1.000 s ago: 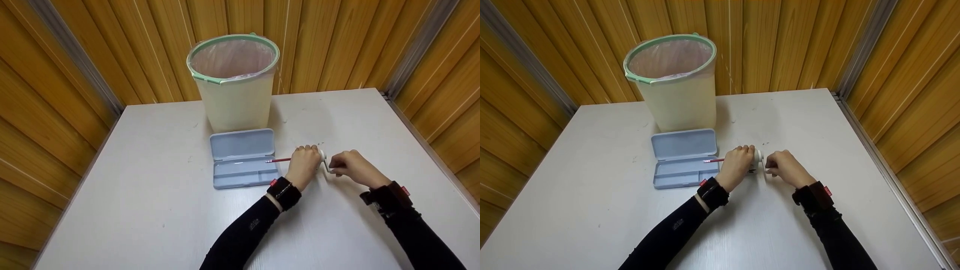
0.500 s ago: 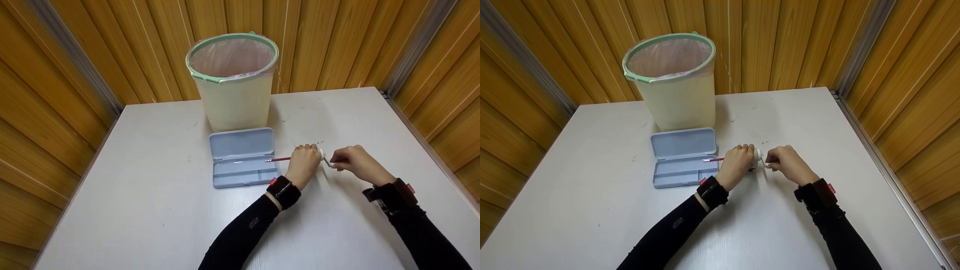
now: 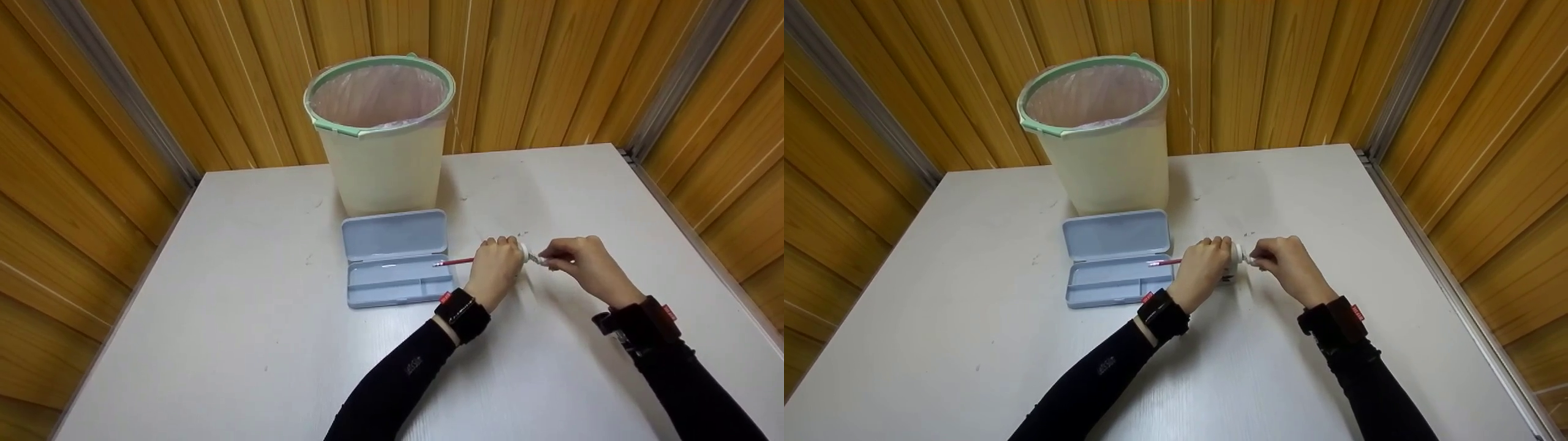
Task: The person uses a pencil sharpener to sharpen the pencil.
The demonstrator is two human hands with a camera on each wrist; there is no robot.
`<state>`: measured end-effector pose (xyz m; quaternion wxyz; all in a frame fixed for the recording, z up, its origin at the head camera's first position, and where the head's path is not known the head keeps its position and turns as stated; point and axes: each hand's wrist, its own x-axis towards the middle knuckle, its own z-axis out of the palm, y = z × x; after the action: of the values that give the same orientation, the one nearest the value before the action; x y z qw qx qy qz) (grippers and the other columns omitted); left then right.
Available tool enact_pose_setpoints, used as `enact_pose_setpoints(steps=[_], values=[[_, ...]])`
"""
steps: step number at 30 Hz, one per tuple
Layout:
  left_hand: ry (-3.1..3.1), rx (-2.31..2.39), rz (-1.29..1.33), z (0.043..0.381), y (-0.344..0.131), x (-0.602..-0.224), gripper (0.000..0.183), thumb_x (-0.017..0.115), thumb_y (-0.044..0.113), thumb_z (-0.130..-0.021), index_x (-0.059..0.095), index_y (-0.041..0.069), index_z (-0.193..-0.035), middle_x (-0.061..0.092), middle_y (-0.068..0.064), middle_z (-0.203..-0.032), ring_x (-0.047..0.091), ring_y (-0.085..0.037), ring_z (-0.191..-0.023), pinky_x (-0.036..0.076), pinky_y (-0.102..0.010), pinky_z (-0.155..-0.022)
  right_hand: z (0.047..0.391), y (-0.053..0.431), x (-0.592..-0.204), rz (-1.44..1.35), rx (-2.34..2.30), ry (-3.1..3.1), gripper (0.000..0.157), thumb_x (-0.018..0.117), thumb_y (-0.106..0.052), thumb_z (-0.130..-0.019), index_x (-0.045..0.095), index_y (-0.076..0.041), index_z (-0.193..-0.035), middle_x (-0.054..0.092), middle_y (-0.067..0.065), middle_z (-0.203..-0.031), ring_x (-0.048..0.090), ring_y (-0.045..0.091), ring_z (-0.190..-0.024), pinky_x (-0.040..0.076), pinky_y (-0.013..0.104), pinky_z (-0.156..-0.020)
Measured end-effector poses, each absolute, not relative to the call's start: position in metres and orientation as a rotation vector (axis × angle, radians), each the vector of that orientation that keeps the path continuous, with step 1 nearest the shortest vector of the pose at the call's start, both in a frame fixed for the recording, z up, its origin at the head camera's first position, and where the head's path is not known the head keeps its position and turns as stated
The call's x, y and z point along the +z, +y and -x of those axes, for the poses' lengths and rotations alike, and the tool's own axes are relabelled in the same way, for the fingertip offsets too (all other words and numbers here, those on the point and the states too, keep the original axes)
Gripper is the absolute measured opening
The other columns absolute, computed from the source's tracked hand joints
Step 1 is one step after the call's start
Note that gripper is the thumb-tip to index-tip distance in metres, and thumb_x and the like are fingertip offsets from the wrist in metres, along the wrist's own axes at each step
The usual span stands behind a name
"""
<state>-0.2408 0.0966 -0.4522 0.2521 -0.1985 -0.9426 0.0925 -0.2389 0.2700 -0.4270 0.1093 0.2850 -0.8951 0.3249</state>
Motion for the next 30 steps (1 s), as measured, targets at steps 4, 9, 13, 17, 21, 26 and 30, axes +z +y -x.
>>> enact_pose_setpoints(steps=[4,9,13,17,21,26,30], values=[[-2.567,0.236,0.564,0.241,0.095,-0.452,0.011,0.058,0.017,-0.092,0.069,0.016,-0.094,0.069,0.008,-0.080,0.063,-0.007,-0.069,0.051,-0.020,-0.062,0.243,0.268,-0.427,-0.809,0.942,-2.556,0.012,0.074,0.010,-0.075,0.072,0.001,-0.083,0.075,0.015,-0.082,0.073,0.018,-0.070,0.048,0.004,-0.065],[-2.552,0.228,0.568,0.241,0.094,-0.453,0.011,0.059,0.017,-0.091,0.069,0.016,-0.095,0.069,0.007,-0.081,0.063,-0.008,-0.069,0.051,-0.021,-0.063,0.252,0.266,-0.427,-0.809,0.915,-2.508,0.010,0.074,0.009,-0.076,0.073,0.002,-0.083,0.076,0.015,-0.083,0.074,0.024,-0.072,0.047,0.002,-0.067],[-2.528,0.230,0.560,0.241,0.094,-0.454,0.009,0.061,0.019,-0.089,0.069,0.017,-0.094,0.069,0.008,-0.080,0.063,-0.008,-0.069,0.051,-0.021,-0.063,0.258,0.265,-0.428,-0.804,0.893,-2.460,0.011,0.074,0.010,-0.075,0.073,0.003,-0.083,0.075,0.015,-0.081,0.073,0.023,-0.072,0.045,0.000,-0.068],[-2.526,0.244,0.553,0.241,0.094,-0.455,0.008,0.063,0.020,-0.088,0.068,0.018,-0.093,0.069,0.008,-0.080,0.064,-0.008,-0.069,0.051,-0.021,-0.063,0.262,0.262,-0.428,-0.810,0.882,-2.438,0.012,0.075,0.011,-0.074,0.074,0.004,-0.083,0.075,0.016,-0.081,0.073,0.020,-0.073,0.043,-0.002,-0.068],[-2.535,0.243,0.563,0.242,0.093,-0.454,0.008,0.062,0.020,-0.089,0.069,0.017,-0.094,0.069,0.008,-0.081,0.064,-0.008,-0.069,0.051,-0.021,-0.064,0.263,0.261,-0.428,-0.803,0.875,-2.428,0.011,0.075,0.011,-0.075,0.074,0.004,-0.084,0.075,0.016,-0.082,0.073,0.019,-0.075,0.042,-0.003,-0.070],[-2.541,0.222,0.577,0.242,0.094,-0.454,0.010,0.061,0.017,-0.090,0.070,0.015,-0.096,0.070,0.007,-0.082,0.065,-0.008,-0.070,0.052,-0.021,-0.065,0.262,0.260,-0.428,-0.785,0.885,-2.426,0.013,0.073,0.012,-0.075,0.074,0.004,-0.085,0.075,0.017,-0.083,0.073,0.024,-0.075,0.041,-0.003,-0.070],[-2.548,0.216,0.587,0.242,0.094,-0.453,0.011,0.061,0.016,-0.090,0.070,0.015,-0.097,0.070,0.007,-0.082,0.065,-0.008,-0.070,0.052,-0.021,-0.064,0.262,0.260,-0.429,-0.769,0.907,-2.436,0.012,0.072,0.013,-0.077,0.073,0.005,-0.086,0.075,0.018,-0.085,0.072,0.033,-0.076,0.041,-0.003,-0.071]])
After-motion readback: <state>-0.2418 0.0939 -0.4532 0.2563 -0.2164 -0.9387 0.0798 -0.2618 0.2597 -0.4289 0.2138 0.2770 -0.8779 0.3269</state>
